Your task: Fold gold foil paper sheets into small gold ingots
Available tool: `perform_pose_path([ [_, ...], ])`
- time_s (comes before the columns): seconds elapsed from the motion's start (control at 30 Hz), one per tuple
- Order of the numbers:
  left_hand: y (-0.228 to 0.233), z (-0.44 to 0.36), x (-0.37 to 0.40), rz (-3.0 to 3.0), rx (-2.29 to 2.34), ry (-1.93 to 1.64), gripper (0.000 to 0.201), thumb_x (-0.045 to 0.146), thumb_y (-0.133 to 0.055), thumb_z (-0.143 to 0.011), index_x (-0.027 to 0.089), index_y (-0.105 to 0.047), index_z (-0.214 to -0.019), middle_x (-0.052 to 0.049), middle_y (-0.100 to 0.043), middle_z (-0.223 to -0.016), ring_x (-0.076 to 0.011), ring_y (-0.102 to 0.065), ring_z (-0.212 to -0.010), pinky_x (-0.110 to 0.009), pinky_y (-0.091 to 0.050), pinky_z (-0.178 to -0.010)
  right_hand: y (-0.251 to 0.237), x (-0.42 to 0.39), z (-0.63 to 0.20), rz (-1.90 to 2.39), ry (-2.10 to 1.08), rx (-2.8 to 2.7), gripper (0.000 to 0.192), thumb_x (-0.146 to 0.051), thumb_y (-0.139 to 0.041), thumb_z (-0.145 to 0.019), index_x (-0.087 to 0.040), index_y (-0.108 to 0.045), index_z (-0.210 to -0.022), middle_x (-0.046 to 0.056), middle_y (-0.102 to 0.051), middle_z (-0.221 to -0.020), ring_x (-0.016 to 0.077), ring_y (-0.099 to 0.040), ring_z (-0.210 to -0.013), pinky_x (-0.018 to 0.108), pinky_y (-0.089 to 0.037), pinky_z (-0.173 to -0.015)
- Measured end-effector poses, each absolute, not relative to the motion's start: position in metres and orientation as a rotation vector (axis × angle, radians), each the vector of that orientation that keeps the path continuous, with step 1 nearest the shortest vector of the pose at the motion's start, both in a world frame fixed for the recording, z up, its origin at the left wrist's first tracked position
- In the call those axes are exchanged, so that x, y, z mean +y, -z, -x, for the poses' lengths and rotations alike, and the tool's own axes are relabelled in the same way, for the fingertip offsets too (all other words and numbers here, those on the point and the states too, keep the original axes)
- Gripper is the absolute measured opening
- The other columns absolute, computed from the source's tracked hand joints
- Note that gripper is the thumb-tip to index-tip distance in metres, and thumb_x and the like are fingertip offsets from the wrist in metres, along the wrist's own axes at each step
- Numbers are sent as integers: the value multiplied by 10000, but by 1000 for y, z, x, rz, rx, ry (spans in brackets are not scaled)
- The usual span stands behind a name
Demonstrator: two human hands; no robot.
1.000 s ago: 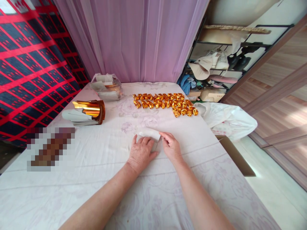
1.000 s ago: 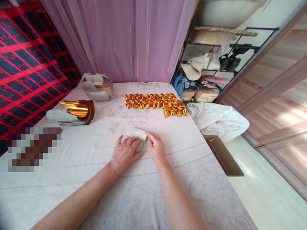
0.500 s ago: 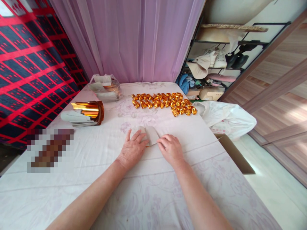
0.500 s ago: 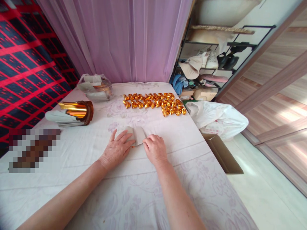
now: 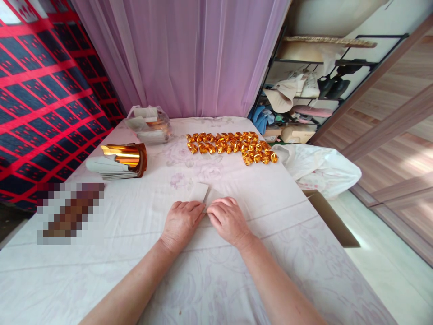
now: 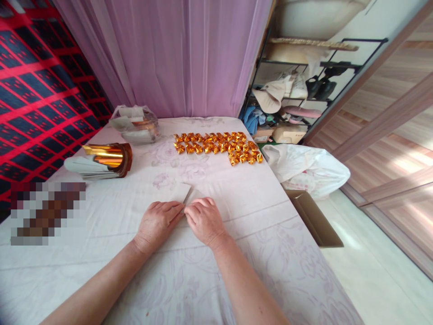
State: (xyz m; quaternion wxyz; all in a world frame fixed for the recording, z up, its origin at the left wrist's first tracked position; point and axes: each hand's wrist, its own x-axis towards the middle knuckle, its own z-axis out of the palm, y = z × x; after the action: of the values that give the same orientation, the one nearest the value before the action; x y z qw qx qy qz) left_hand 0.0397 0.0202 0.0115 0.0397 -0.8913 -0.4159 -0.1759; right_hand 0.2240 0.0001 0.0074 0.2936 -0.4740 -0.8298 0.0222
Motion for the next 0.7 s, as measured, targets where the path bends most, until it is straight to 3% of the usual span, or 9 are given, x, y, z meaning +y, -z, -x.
perform_pose_path([
  [0.17,-12,-31,20,2685,-1139,525,223,161,-499,-947,202,-678,-1074,-56,-742,-1013,-190,-685,-785,-356,-457,-708,-4,3,-234,1336,-55,-2202,444,-43,-519,-803,-224,-613,-1197,79,-650,-1221,232,-552,-1147,410,-410,-963],
  [0.27,-13,-23,18,2697,-1074,537,253,127,-488,-933,204,-679,-1079,-59,-740,-1010,-188,-686,-790,-360,-470,-736,0,7,-241,1409,0,-2187,487,-60,-517,-818,-225,-601,-1269,99,-609,-1290,254,-532,-1181,445,-419,-979],
  [0.43,-11,-6,19,2747,-949,545,334,90,-453,-920,224,-667,-1139,-55,-732,-1075,-183,-693,-887,-392,-471,-894,2,8,-244,1327,6,-2245,408,-49,-592,-791,-267,-695,-1120,66,-637,-1265,258,-533,-1184,446,-438,-956],
  [0.7,-11,12,14,2814,-945,521,347,88,-474,-903,227,-651,-1168,-44,-731,-1095,-189,-690,-975,-461,-368,-1080,-5,-5,-231,1164,-73,-2354,240,-103,-605,-838,-258,-710,-988,22,-735,-993,210,-632,-983,376,-444,-859],
])
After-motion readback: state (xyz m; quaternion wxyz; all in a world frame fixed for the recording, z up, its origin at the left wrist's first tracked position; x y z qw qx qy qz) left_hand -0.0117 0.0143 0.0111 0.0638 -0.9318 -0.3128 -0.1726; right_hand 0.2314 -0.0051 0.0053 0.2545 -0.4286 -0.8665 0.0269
